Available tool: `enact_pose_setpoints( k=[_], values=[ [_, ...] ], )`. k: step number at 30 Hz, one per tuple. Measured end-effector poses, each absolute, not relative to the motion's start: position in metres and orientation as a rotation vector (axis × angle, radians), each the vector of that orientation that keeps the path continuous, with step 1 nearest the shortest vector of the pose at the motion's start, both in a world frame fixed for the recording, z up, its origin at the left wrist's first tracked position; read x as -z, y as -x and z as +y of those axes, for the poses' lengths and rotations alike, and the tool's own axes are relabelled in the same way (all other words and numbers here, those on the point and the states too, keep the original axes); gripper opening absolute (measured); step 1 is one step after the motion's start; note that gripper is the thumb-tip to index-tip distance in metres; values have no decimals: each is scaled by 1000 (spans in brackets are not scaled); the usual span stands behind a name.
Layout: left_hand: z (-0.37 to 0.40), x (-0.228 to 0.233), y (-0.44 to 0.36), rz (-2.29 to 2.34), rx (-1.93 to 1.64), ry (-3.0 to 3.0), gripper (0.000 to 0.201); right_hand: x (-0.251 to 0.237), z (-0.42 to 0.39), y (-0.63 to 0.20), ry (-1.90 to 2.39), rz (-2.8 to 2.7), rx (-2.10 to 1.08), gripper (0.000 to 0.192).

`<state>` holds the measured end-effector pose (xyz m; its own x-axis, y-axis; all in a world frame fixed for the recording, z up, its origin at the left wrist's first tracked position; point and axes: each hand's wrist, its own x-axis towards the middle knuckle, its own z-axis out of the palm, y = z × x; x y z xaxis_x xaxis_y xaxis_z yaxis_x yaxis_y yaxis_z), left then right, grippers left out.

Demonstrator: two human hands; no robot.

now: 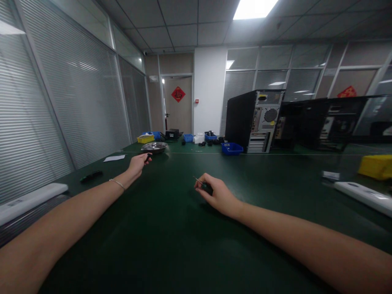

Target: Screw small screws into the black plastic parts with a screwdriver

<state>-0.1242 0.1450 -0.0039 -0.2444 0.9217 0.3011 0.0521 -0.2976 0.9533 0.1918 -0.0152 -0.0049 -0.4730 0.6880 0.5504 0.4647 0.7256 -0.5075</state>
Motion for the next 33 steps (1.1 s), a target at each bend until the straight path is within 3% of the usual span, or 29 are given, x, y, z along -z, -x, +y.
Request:
enact_pose_setpoints(
  k=[10, 14, 17, 33],
  values=[
    [80, 6, 50, 953, -1063, -1721, 42, 5, -8, -193, 1119, -2094, -420, 14],
    [44, 3, 30, 769, -795, -2027, 35, 4, -8, -192, 1060, -2077, -415, 24],
    [33, 1, 27, 769, -788, -2160, 30, 4, -8, -193, 1009, -2101, -388, 34],
    [28, -1, 28, 833, -912, -2334, 29, 5, -8, -195, 1009, -2203, -312, 37]
  ],
)
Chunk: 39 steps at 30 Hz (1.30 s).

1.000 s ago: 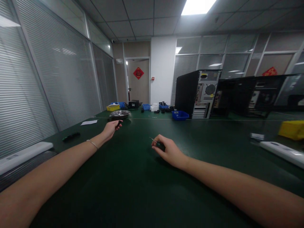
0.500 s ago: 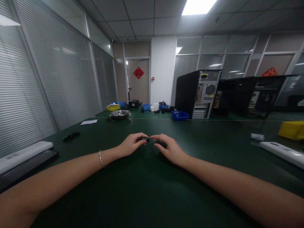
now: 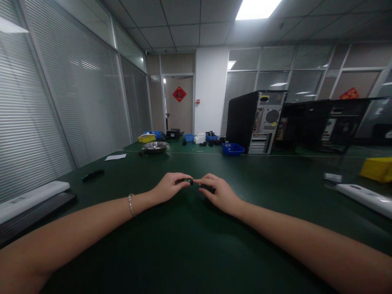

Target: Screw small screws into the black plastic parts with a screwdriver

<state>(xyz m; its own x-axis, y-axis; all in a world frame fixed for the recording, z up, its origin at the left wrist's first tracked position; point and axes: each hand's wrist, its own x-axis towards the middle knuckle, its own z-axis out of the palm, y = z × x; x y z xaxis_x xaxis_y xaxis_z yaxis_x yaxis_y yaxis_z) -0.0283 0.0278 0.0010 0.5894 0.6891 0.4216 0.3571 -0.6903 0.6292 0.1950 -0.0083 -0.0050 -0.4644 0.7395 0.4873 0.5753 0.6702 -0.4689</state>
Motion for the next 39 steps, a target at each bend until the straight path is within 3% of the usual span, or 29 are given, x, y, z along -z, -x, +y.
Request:
enact_pose_setpoints(
  k=[39],
  values=[
    [24, -8, 24, 719, -818, -1983, 29, -4, -11, -194, 966, -2169, -482, 33]
  ],
)
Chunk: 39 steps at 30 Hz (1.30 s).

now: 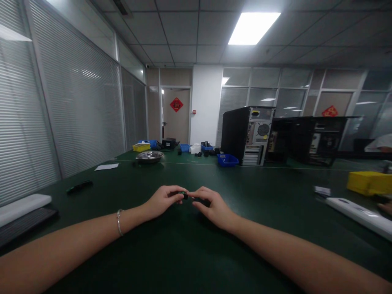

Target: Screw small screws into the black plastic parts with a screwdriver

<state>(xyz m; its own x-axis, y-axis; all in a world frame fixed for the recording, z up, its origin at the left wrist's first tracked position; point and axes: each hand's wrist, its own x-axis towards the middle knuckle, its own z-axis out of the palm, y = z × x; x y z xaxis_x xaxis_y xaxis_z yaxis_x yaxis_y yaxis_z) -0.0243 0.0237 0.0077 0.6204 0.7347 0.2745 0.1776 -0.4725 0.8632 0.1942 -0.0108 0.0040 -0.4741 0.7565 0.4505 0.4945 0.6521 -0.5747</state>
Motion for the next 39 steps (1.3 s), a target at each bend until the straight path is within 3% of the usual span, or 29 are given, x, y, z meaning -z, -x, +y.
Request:
enact_pose_setpoints(
  k=[7, 14, 19, 31, 39],
  values=[
    [31, -8, 25, 695, -943, -1850, 20, 0, -7, -195, 1001, -2090, -474, 31],
    [40, 4, 26, 651, -940, -1504, 30, 1, -8, -195, 990, -2098, -458, 30],
    [39, 3, 25, 693, -887, -1519, 23, -1, -10, -196, 992, -2119, -468, 30],
    [41, 5, 26, 781, -846, -1641, 54, 1, -9, -194, 1006, -2130, -432, 30],
    [42, 6, 28, 730, -846, -1586, 44, 7, -4, -194, 1017, -2118, -400, 30]
  ],
)
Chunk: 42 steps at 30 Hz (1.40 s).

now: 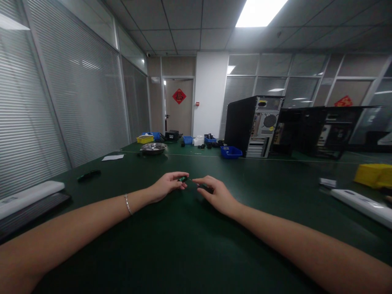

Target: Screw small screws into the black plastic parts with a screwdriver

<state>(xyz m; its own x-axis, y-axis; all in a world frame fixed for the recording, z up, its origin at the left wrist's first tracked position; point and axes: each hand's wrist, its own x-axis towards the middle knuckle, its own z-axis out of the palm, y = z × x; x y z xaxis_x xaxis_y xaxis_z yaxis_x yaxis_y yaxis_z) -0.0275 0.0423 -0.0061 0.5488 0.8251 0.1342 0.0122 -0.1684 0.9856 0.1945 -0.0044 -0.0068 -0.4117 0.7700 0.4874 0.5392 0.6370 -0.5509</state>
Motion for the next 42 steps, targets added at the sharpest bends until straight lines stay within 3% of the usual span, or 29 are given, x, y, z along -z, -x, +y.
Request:
enact_pose_setpoints(
  k=[23, 42],
  values=[
    [32, 0, 28, 777, -862, -2062, 29, 3, -10, -195, 1028, -2217, -350, 34],
    [34, 1, 24, 728, -892, -1801, 29, 0, -12, -195, 938, -2199, -376, 34]
  ],
)
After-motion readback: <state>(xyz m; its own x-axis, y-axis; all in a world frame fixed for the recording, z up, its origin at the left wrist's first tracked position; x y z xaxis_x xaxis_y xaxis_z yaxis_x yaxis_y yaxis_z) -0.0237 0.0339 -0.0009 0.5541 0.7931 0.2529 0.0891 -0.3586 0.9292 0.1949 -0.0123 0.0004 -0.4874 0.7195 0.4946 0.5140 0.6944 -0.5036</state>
